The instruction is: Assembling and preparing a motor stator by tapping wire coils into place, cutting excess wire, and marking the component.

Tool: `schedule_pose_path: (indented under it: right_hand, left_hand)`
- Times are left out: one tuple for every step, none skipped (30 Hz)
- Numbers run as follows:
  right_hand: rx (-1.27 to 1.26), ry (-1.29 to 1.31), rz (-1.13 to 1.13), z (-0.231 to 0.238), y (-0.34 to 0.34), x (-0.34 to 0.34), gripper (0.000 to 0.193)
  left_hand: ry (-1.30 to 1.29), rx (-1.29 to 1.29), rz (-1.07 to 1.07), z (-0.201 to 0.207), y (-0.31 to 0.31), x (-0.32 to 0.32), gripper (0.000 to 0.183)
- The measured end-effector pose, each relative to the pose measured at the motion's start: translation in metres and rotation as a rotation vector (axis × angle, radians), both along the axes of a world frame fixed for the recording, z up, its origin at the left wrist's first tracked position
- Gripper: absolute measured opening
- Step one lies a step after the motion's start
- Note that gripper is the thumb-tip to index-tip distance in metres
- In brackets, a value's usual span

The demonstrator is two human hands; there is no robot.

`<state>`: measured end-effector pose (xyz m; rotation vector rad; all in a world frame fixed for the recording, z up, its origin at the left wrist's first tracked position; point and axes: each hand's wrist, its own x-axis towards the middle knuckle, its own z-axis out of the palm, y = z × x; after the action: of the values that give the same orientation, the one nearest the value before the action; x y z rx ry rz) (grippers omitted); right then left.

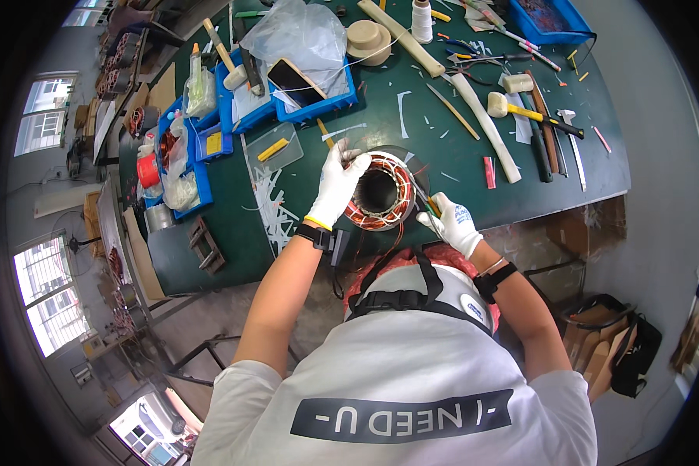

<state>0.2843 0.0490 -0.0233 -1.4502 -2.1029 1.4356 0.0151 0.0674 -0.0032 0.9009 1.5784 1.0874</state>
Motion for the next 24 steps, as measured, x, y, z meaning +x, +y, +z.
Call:
schedule_pose_path:
  right_hand:
    - [-0.017, 0.009, -0.021, 0.001, 0.000, 0.001, 0.058]
    - [0.028, 0.021, -0.035, -0.003, 0.001, 0.004, 0.057]
    - [0.161, 0.045, -0.082, -0.011, 0.001, 0.008, 0.052]
    - [0.024, 0.079, -0.241, -0.015, 0.006, 0.014, 0.048]
    - [-0.115, 0.110, -0.396, -0.019, 0.013, 0.022, 0.044]
    - [-0.154, 0.214, -0.537, -0.024, 0.021, 0.038, 0.040]
    - [-0.196, 0.316, -0.669, -0.032, 0.032, 0.057, 0.037]
    - [0.075, 0.144, -0.655, -0.047, 0.048, 0.078, 0.036]
    - [0.347, -0.023, -0.625, -0.058, 0.061, 0.099, 0.036]
    - [0.293, -0.336, -0.532, -0.047, 0.072, 0.117, 0.039]
    - [0.247, -0.647, -0.433, -0.032, 0.083, 0.132, 0.044]
    - [0.204, -0.734, -0.400, -0.028, 0.089, 0.144, 0.048]
    - [0.163, -0.820, -0.366, -0.025, 0.095, 0.157, 0.052]
    - [0.169, -0.853, -0.336, -0.030, 0.100, 0.172, 0.055]
    - [0.132, -0.872, -0.322, -0.024, 0.102, 0.169, 0.055]
    - [0.115, -0.854, -0.336, -0.023, 0.104, 0.167, 0.053]
    - [0.096, -0.835, -0.352, -0.023, 0.106, 0.165, 0.051]
    - [0.110, -0.838, -0.338, -0.029, 0.108, 0.168, 0.051]
    - [0.122, -0.806, -0.387, -0.042, 0.109, 0.179, 0.050]
    - [0.131, -0.770, -0.430, -0.052, 0.112, 0.187, 0.049]
    - [0.139, -0.768, -0.416, -0.056, 0.116, 0.187, 0.049]
    - [0.128, -0.778, -0.427, -0.058, 0.119, 0.189, 0.049]
    - [0.117, -0.787, -0.440, -0.061, 0.121, 0.191, 0.049]
    - [0.107, -0.791, -0.444, -0.067, 0.125, 0.201, 0.050]
  left_hand:
    - [0.005, 0.011, 0.002, -0.001, -0.001, -0.001, 0.076]
    - [0.001, 0.011, 0.013, -0.002, -0.002, -0.005, 0.076]
    - [-0.095, -0.006, 0.080, -0.002, -0.001, -0.011, 0.067]
    - [-0.190, -0.021, 0.149, 0.004, 0.000, -0.012, 0.058]
    - [-0.425, 0.016, 0.326, 0.011, -0.003, -0.014, 0.035]
    - [-0.605, 0.064, 0.396, 0.022, -0.003, -0.022, 0.026]
    - [-0.782, 0.117, 0.474, 0.034, -0.007, -0.035, 0.019]
    - [-0.818, 0.186, 0.470, 0.044, -0.014, -0.047, 0.019]
    - [-0.852, 0.256, 0.467, 0.055, -0.022, -0.059, 0.020]
    - [-0.804, 0.267, 0.509, 0.074, -0.030, -0.070, 0.023]
    - [-0.907, 0.353, 0.485, 0.081, -0.044, -0.087, 0.029]
    - [-1.017, 0.426, 0.430, 0.091, -0.057, -0.102, 0.035]
    - [-1.101, 0.518, 0.344, 0.098, -0.070, -0.116, 0.037]
    - [-1.076, 0.573, 0.322, 0.103, -0.082, -0.130, 0.038]
    - [-1.041, 0.629, 0.312, 0.106, -0.099, -0.144, 0.038]
    - [-1.002, 0.676, 0.374, 0.109, -0.117, -0.156, 0.037]
    - [-0.962, 0.721, 0.433, 0.110, -0.133, -0.165, 0.036]
    - [-0.595, 0.629, 0.749, 0.107, -0.146, -0.171, 0.034]
    - [-0.240, 0.511, 0.912, 0.107, -0.147, -0.167, 0.038]
    - [-0.119, 0.448, 0.949, 0.098, -0.154, -0.166, 0.038]
    - [0.004, 0.382, 0.985, 0.084, -0.162, -0.166, 0.038]
    - [0.057, 0.283, 0.969, 0.073, -0.165, -0.155, 0.039]
    - [0.041, 0.193, 0.875, 0.062, -0.167, -0.142, 0.039]
    - [0.117, 0.066, 0.746, 0.044, -0.164, -0.130, 0.041]
